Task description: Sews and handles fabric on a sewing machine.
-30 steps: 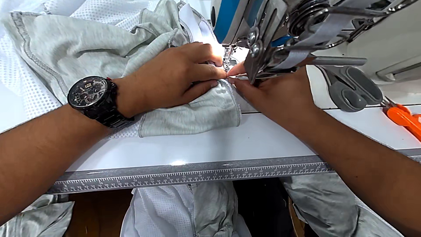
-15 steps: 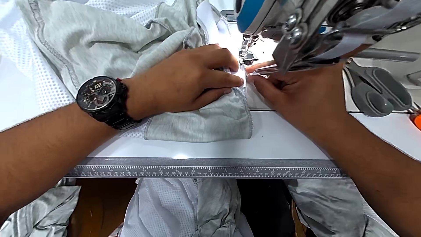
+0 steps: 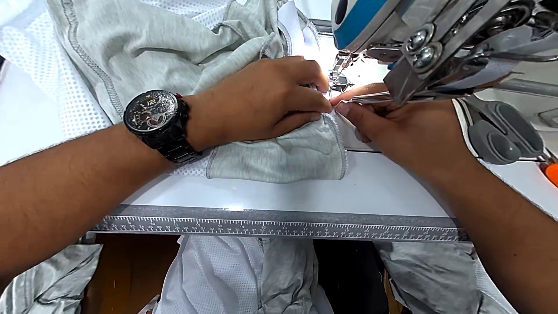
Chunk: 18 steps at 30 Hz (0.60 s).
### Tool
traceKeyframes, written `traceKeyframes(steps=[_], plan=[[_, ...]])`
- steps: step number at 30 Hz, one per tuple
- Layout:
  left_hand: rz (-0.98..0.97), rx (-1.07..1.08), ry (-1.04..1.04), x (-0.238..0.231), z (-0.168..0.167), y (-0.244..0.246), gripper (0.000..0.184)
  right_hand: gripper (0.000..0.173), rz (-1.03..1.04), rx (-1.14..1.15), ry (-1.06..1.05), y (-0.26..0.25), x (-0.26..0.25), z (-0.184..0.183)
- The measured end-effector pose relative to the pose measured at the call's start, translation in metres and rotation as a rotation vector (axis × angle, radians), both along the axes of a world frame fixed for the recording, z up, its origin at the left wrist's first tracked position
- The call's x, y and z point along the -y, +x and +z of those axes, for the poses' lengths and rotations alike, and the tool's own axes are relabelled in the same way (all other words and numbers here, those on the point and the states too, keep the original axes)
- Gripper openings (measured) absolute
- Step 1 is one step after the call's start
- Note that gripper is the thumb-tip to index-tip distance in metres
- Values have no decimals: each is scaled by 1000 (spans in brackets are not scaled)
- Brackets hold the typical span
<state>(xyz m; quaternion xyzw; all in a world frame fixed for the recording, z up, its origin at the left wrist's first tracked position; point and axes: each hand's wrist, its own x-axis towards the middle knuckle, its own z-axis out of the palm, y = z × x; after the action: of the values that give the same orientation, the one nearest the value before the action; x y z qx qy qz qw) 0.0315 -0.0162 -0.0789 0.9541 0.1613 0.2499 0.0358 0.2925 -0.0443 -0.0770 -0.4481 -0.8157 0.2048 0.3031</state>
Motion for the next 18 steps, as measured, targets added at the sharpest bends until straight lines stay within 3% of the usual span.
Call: traceKeyframes(steps=[4,9,18], plan=[[31,-8,18,-2,1,2,29,18,-18,67,45,0,-7,-1],[46,-6,47,-5,2,4,29,25,6,218,346,1,-5,-3],[62,-3,60,-5,4,6,27,21,-34,171,484,3,5,1]])
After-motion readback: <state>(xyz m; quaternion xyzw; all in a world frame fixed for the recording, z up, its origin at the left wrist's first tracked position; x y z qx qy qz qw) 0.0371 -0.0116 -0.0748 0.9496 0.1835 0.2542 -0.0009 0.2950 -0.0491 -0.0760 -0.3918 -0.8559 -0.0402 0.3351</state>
